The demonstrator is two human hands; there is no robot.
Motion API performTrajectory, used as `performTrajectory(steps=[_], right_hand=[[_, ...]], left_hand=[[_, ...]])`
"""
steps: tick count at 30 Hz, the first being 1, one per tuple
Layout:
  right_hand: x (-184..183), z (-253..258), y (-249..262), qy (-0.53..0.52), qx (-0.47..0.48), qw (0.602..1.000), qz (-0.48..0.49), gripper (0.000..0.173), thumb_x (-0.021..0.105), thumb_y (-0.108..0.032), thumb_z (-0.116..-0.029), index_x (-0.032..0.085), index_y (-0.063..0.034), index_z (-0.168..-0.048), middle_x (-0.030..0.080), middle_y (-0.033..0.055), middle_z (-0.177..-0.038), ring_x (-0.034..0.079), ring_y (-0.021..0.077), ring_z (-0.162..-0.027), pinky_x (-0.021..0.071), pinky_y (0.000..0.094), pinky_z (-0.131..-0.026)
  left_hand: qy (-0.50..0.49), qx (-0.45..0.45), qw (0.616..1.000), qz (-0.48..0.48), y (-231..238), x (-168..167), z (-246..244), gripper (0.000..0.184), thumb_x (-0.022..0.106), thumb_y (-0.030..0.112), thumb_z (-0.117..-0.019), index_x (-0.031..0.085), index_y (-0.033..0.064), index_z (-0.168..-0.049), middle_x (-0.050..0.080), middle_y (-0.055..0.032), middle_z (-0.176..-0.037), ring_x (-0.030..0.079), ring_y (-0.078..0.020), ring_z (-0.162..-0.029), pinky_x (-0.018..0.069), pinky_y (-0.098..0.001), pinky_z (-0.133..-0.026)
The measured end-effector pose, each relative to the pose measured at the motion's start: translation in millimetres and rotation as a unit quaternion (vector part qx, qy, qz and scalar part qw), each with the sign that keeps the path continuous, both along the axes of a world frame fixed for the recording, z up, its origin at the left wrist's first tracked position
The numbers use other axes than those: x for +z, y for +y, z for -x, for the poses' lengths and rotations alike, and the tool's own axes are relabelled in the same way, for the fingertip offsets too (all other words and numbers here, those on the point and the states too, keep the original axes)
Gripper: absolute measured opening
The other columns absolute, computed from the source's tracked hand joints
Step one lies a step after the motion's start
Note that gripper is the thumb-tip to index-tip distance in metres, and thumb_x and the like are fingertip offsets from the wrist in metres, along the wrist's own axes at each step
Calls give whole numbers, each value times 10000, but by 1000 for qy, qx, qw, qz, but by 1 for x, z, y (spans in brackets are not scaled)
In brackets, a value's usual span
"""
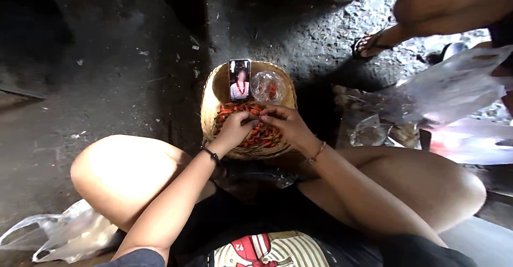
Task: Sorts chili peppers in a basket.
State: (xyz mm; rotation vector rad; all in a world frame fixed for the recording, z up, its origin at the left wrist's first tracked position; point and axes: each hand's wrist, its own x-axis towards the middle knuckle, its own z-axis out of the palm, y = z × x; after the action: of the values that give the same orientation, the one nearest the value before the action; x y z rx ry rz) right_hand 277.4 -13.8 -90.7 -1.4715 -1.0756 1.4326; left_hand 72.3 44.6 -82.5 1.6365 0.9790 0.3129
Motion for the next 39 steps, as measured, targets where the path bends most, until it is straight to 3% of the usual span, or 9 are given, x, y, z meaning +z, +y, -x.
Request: performTrajectory(steps=[9, 14, 18, 22, 25, 27, 30, 35, 39], right_hand=[[-1, 6, 4, 267, -114, 943, 161, 159, 574, -152, -1051, 664, -68, -1150, 696, 24, -976, 688, 101, -842, 593, 253, -821], [-12, 7, 5, 290, -162, 926, 178, 206, 497, -202, -1087, 634, -57, -1141, 682, 32, -958, 686, 115, -821, 597, 260, -806], [-31, -3, 5, 164, -140, 966, 145, 316, 349, -203, -1086, 629, -83, -1169, 695, 40, -1021, 682, 143, -852, 583, 324, -820], [-38, -1, -1, -91, -20, 991, 101, 308, 474, -329, -1076, 678, -105, -1132, 650, 75, -983, 594, 173, -812, 504, 380, -723], [-53, 8, 5, -320, 119, 940, -3, 163, 654, -153, -1001, 709, -41, -1106, 683, 184, -1034, 673, 338, -922, 564, 552, -817], [-59, 14, 8, -438, 203, 876, -3, 269, 659, -182, -989, 695, -36, -1213, 651, 231, -1179, 646, 409, -1108, 530, 595, -931], [-70, 17, 6, -496, 256, 830, -4, 316, 635, -217, -1013, 685, -22, -1257, 615, 260, -1267, 626, 439, -1157, 533, 590, -935], [-75, 19, -2, -518, 223, 823, -74, 186, 710, -120, -950, 733, 7, -1084, 658, 247, -1160, 660, 433, -1067, 561, 588, -871], [-70, 20, -6, -509, 221, 828, -77, 213, 749, -62, -893, 716, 4, -1093, 665, 242, -1112, 668, 430, -1030, 563, 585, -858]], left_hand=[[-76, 33, 995, 53, -1, 4, 2, 159, 612, 143, -1044, 699, 38, -1125, 723, -83, -1037, 694, -133, -890, 586, -314, -826], [-47, 43, 998, 28, -2, 9, 2, 144, 631, 151, -1036, 713, 45, -1089, 727, -81, -994, 688, -147, -824, 584, -316, -761], [112, -10, 982, -154, 4, 2, 6, 114, 706, 136, -966, 739, 34, -1004, 726, -150, -1035, 706, -305, -970, 568, -543, -875], [276, -83, 943, -166, 2, -2, 3, 200, 757, 150, -905, 733, 46, -1075, 708, -183, -1074, 674, -381, -1037, 496, -625, -936], [319, -123, 931, -132, 3, -5, -1, 276, 728, 203, -943, 717, 61, -1179, 669, -203, -1219, 635, -403, -1148, 458, -650, -1010], [337, -149, 923, -116, 5, -6, -4, 294, 668, 243, -980, 710, 85, -1225, 658, -186, -1268, 614, -375, -1212, 414, -634, -1071], [332, -154, 923, -118, 2, -4, -5, 271, 647, 259, -1000, 716, 105, -1213, 671, -155, -1273, 607, -347, -1244, 371, -642, -1123], [281, -129, 941, -139, -7, 0, -2, 226, 676, 186, -990, 729, 72, -1177, 681, -194, -1241, 619, -405, -1208, 375, -697, -1095], [288, -131, 940, -128, -4, -8, -6, 241, 631, 211, -1021, 723, 84, -1203, 686, -167, -1260, 619, -372, -1233, 361, -670, -1124]])
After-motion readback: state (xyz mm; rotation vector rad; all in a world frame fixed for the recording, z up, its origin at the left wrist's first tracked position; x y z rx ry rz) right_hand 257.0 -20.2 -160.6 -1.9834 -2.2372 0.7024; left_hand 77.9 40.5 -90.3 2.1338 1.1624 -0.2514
